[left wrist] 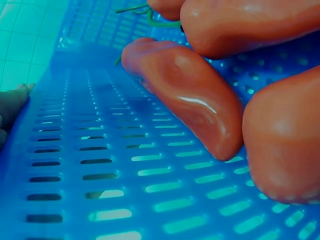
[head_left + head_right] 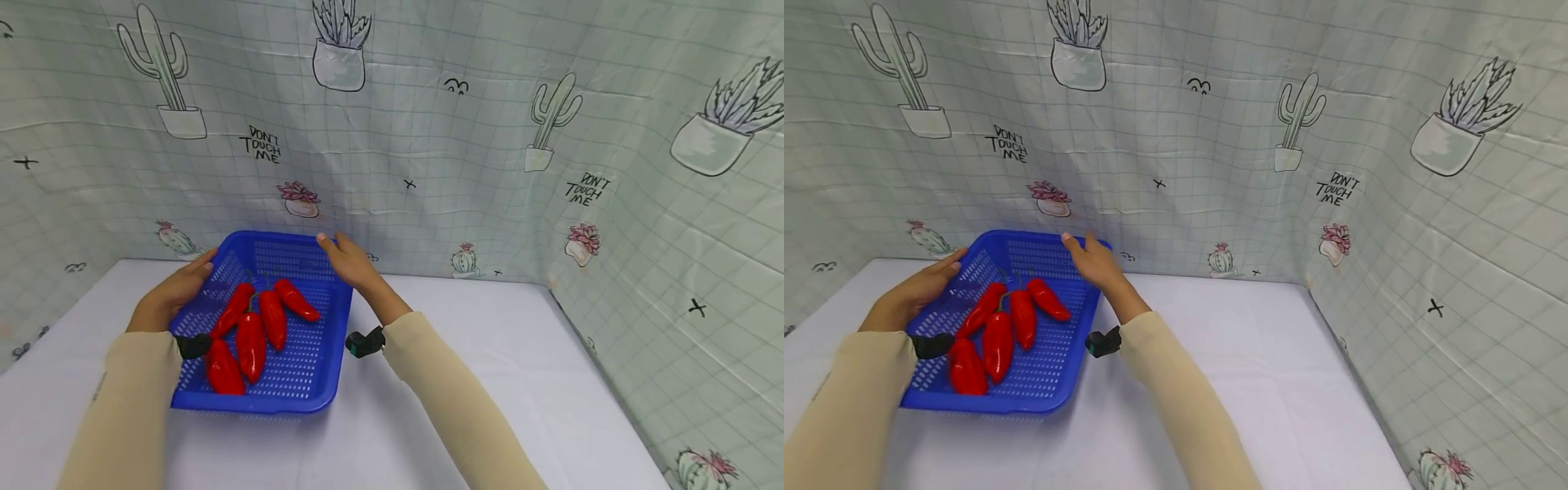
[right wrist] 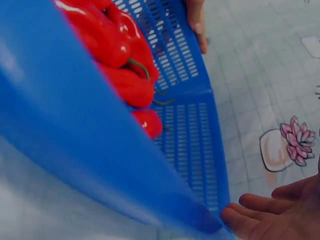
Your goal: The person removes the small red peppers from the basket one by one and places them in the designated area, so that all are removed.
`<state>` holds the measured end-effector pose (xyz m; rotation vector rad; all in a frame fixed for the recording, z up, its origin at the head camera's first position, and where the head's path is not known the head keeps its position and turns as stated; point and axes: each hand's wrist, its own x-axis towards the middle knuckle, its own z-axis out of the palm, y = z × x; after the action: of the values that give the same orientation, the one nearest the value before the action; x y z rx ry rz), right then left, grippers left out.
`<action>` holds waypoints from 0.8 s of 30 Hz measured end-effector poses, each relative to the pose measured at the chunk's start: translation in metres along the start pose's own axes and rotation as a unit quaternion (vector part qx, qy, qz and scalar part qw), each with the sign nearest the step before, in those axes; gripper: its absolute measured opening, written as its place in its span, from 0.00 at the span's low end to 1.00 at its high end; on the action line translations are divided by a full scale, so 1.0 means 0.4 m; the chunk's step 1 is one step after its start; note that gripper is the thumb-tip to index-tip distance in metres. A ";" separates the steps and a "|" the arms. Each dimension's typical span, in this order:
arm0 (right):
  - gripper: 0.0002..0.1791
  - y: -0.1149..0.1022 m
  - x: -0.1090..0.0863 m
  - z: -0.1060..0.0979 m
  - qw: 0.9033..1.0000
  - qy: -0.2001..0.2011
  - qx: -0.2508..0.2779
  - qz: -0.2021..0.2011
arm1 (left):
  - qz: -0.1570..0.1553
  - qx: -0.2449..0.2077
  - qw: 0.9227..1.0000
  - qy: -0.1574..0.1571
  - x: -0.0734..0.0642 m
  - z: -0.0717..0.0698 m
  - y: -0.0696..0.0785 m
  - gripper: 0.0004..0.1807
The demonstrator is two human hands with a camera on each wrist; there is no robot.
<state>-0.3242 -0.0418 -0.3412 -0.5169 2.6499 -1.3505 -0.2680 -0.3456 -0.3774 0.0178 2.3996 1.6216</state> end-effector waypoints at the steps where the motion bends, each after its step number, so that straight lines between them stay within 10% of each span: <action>1: 0.41 -0.002 0.002 0.006 1.000 -0.002 0.006 0.005 | 0.001 0.002 1.000 0.002 0.001 0.000 0.000 0.28; 24: 0.39 -0.025 0.066 0.184 0.995 -0.009 0.052 0.085 | 0.005 -0.005 1.000 0.022 0.002 0.009 0.003 0.29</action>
<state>-0.3271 -0.1127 -0.3755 -0.2818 2.5267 -1.4144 -0.2683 -0.3419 -0.3775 -0.0081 2.4283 1.6540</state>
